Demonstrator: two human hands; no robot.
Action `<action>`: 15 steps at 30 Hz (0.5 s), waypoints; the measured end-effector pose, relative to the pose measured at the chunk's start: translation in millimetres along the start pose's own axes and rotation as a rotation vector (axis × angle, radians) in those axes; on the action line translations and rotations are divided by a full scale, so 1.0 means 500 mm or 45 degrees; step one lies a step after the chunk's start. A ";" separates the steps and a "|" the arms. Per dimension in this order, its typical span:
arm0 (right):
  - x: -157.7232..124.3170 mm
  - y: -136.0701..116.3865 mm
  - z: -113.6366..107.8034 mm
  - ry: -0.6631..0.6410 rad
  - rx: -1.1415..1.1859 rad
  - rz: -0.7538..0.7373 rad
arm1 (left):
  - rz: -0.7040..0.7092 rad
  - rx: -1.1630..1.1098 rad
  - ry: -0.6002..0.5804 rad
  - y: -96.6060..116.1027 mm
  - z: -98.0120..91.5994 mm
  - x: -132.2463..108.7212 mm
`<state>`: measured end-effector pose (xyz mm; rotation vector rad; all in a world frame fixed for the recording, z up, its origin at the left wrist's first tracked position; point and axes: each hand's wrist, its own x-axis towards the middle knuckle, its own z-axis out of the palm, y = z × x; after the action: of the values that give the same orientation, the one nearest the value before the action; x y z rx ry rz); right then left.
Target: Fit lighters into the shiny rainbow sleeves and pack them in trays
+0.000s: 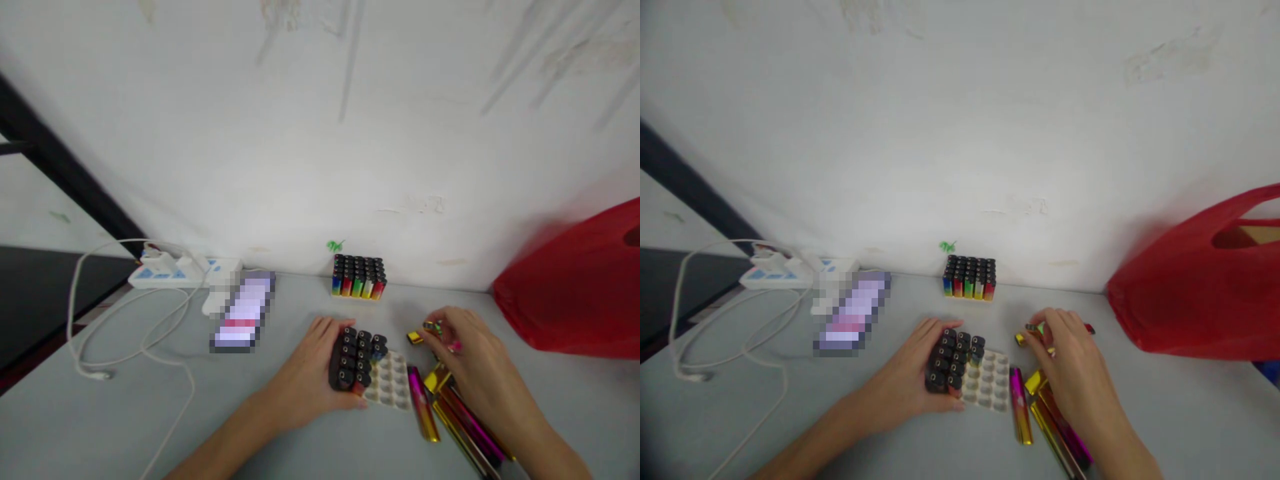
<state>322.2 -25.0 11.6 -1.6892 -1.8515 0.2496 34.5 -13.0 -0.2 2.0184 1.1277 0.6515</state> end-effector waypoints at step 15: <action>-0.001 -0.031 -0.014 0.069 1.347 0.788 | -0.041 -0.017 -0.051 0.000 -0.002 -0.001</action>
<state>312.8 -29.9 25.0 -1.3578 -0.7833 1.1730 33.5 -13.1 0.1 1.9890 1.1269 0.5981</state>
